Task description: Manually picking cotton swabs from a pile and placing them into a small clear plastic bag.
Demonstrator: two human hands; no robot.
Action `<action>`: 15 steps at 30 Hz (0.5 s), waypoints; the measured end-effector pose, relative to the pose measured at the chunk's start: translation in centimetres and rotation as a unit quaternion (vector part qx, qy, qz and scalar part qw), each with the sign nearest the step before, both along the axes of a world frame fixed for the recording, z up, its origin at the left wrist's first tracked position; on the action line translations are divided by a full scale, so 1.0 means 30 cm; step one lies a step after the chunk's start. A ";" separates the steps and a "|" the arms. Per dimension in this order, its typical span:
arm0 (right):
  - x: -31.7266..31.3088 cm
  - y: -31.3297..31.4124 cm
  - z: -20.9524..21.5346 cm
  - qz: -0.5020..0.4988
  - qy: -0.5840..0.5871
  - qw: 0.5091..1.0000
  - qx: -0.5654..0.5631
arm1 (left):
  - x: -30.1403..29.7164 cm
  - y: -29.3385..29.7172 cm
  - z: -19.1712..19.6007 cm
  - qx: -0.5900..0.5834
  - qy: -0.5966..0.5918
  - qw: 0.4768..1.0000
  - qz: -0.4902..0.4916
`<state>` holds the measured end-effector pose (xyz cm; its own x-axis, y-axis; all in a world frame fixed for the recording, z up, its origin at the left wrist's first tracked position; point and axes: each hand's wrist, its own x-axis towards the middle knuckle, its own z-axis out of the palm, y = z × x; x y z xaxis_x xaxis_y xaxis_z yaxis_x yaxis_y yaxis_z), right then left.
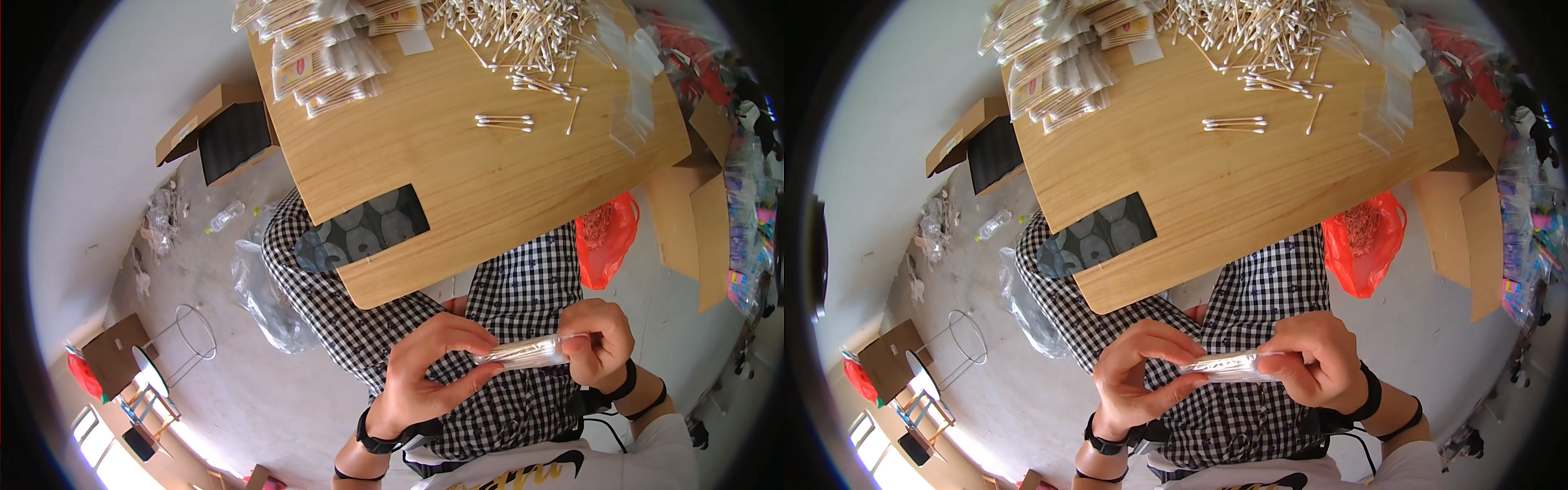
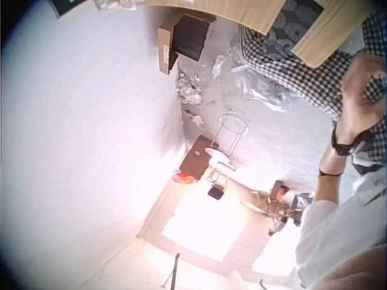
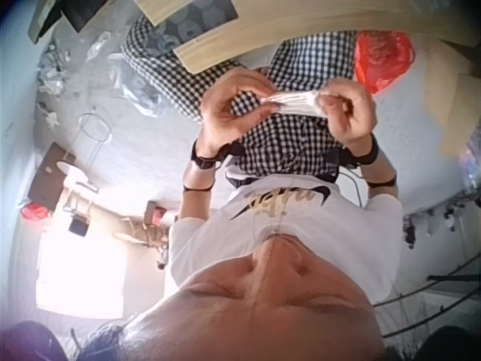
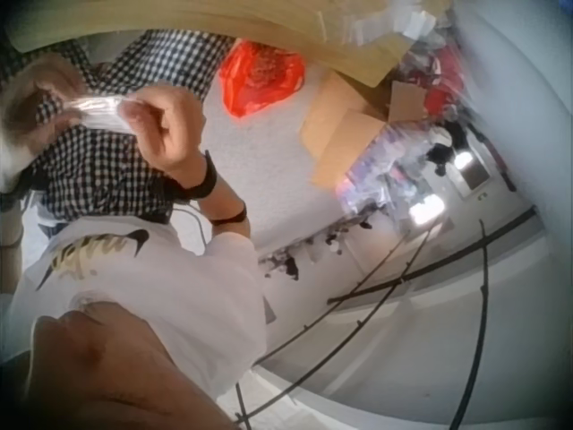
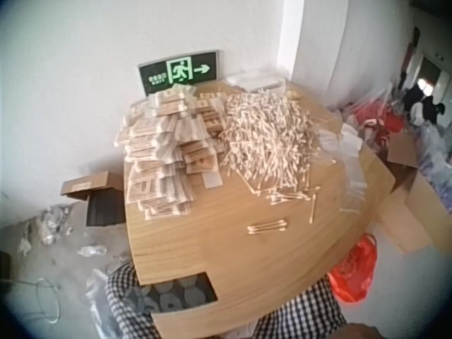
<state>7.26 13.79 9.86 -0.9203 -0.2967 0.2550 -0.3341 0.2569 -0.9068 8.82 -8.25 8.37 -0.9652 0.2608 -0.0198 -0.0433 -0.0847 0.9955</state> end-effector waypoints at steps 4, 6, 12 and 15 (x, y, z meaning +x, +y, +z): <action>0.036 -0.011 0.008 -0.057 -0.118 0.990 -0.043 | 0.002 -0.002 0.008 0.015 -0.058 0.998 -0.008; 0.042 -0.018 0.002 -0.075 -0.127 0.988 -0.048 | 0.002 -0.008 0.003 0.030 -0.061 0.997 -0.030; 0.030 -0.009 -0.013 -0.103 -0.186 0.972 -0.095 | -0.024 -0.039 0.011 0.030 -0.112 0.991 -0.063; 0.012 -0.006 -0.001 -0.081 -0.199 0.973 -0.080 | -0.044 -0.044 0.033 0.017 -0.133 0.988 -0.071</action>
<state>7.62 13.61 9.82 -0.9871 -0.1244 -0.1008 0.0857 0.1217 -0.9889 7.50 -9.57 9.38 -0.8807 0.3974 -0.2577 -0.3174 -0.0913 0.9439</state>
